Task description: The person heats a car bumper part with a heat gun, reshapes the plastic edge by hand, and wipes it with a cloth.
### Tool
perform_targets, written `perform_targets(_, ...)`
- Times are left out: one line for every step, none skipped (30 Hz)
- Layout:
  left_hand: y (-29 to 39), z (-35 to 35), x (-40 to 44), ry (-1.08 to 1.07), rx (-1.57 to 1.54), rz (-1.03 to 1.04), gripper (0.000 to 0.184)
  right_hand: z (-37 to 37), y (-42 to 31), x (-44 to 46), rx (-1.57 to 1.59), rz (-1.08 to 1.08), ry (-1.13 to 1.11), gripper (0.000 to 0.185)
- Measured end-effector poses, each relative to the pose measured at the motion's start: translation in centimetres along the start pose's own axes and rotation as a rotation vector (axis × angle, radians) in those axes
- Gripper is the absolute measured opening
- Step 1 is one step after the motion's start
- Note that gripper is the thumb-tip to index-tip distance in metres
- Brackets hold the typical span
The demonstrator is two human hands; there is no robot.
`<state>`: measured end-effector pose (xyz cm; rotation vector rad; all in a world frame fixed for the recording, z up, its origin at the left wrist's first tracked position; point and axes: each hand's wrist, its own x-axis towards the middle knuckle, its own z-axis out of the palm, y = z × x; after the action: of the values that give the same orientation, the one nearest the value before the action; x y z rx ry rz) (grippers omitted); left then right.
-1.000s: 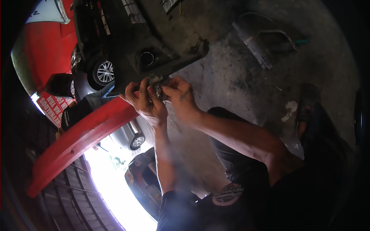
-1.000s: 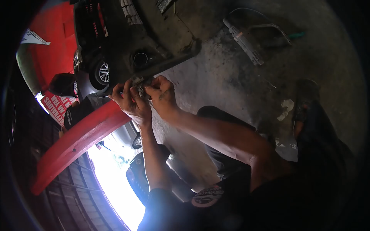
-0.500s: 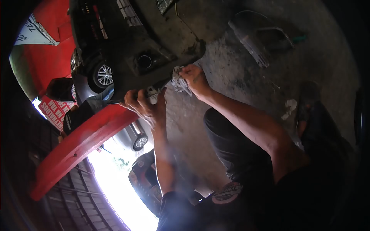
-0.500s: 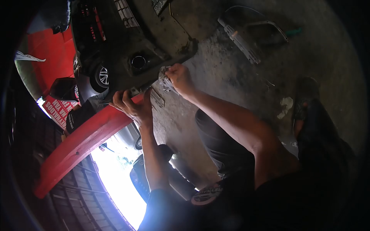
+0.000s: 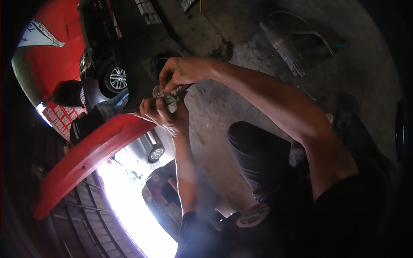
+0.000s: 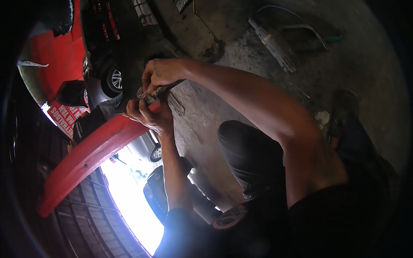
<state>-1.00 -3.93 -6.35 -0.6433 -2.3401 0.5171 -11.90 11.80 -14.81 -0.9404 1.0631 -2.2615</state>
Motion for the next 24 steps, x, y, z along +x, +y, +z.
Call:
perform_targets(0.1, 0.2, 0.0, 0.022, -0.004, -0.015, 0.073, 0.0, 0.1, -0.1, 0.005, 0.025, 0.004, 0.028)
perform_targets(0.1, 0.1, -0.2, 0.01, -0.001, -0.011, 0.072, 0.0, 0.3, -0.2, 0.012, 0.047, 0.007, 0.028)
perform_targets(0.2, -0.2, -0.4, 0.0, 0.005, -0.005, 0.071, 0.1, 0.2, -0.3, 0.018, 0.066, 0.011, 0.029)
perform_targets(0.1, -0.1, -0.3, 0.003, 0.014, 0.001, 0.07, 0.0, 0.8, -0.1, -0.024, 0.016, 0.042, 0.03)
perform_targets(0.0, -0.4, -0.3, -0.027, 0.014, -0.008, 0.069, 0.4, 2.4, -0.1, -0.057, -0.029, 0.072, 0.031)
perform_targets(0.1, -1.0, -0.4, -0.063, 0.011, -0.017, 0.068, 0.9, 3.0, -0.6, -0.084, -0.072, 0.105, 0.031)
perform_targets(0.1, -1.2, -0.3, -0.093, 0.005, -0.024, 0.066, 1.1, 3.6, -1.0, -0.131, -0.091, 0.181, 0.032)
perform_targets(0.3, -1.1, -0.1, -0.085, 0.001, -0.04, 0.066, 1.3, 3.4, -1.5, -0.182, -0.113, 0.256, 0.032)
perform_targets(0.6, -1.1, 0.2, -0.077, -0.003, -0.06, 0.065, 1.5, 3.2, -1.8, -0.232, -0.134, 0.329, 0.033)
perform_targets(0.7, -1.1, 0.3, -0.074, -0.007, -0.08, 0.064, 1.4, 3.2, -1.9, -0.242, -0.125, 0.347, 0.035)
perform_targets(0.6, -1.0, 0.3, -0.067, -0.01, -0.072, 0.064, 1.2, 3.3, -2.0, -0.252, -0.113, 0.367, 0.036)
perform_targets(0.4, -1.0, 0.2, -0.06, -0.013, -0.066, 0.064, 1.0, 3.5, -2.1, -0.261, -0.1, 0.385, 0.038)
perform_targets(0.2, -1.1, 0.1, -0.054, -0.012, -0.06, 0.064, 0.7, 3.7, -2.5, -0.22, -0.097, 0.376, 0.039)
perform_targets(0.1, -1.1, 0.1, -0.048, -0.022, -0.058, 0.065, 0.1, 4.2, -3.0, -0.177, -0.097, 0.367, 0.039)
perform_targets(-0.1, -0.8, 0.1, -0.043, -0.034, -0.057, 0.065, -0.3, 4.9, -3.5, -0.135, -0.095, 0.359, 0.04)
perform_targets(-0.1, -0.7, 0.1, -0.037, -0.049, -0.057, 0.065, -0.4, 5.5, -3.8, -0.098, -0.072, 0.383, 0.04)
perform_targets(0.0, -0.7, 0.1, -0.041, -0.046, -0.063, 0.065, -0.4, 5.8, -4.2, -0.034, -0.03, 0.436, 0.039)
perform_targets(0.2, -0.7, 0.3, -0.044, -0.044, -0.069, 0.065, -0.5, 6.1, -4.5, 0.029, 0.012, 0.49, 0.038)
perform_targets(0.3, -0.7, 0.3, -0.051, -0.042, -0.075, 0.066, -0.5, 6.4, -4.8, 0.096, 0.058, 0.544, 0.037)
perform_targets(0.4, -0.7, 0.4, -0.052, -0.037, -0.078, 0.066, -0.6, 6.2, -5.0, 0.04, 0.083, 0.524, 0.038)
perform_targets(0.5, -0.7, 0.5, -0.054, -0.031, -0.08, 0.066, -0.8, 5.9, -5.3, -0.016, 0.109, 0.503, 0.039)
perform_targets(0.5, -0.8, 0.5, -0.056, -0.024, -0.082, 0.066, -0.8, 5.6, -5.5, -0.071, 0.134, 0.48, 0.041)
perform_targets(0.6, -0.7, 0.5, -0.057, -0.021, -0.083, 0.066, -0.4, 5.9, -5.6, -0.243, 0.118, 0.425, 0.042)
perform_targets(0.6, -0.7, 0.5, -0.056, -0.019, -0.085, 0.066, 0.2, 6.8, -5.6, -0.415, 0.101, 0.369, 0.045)
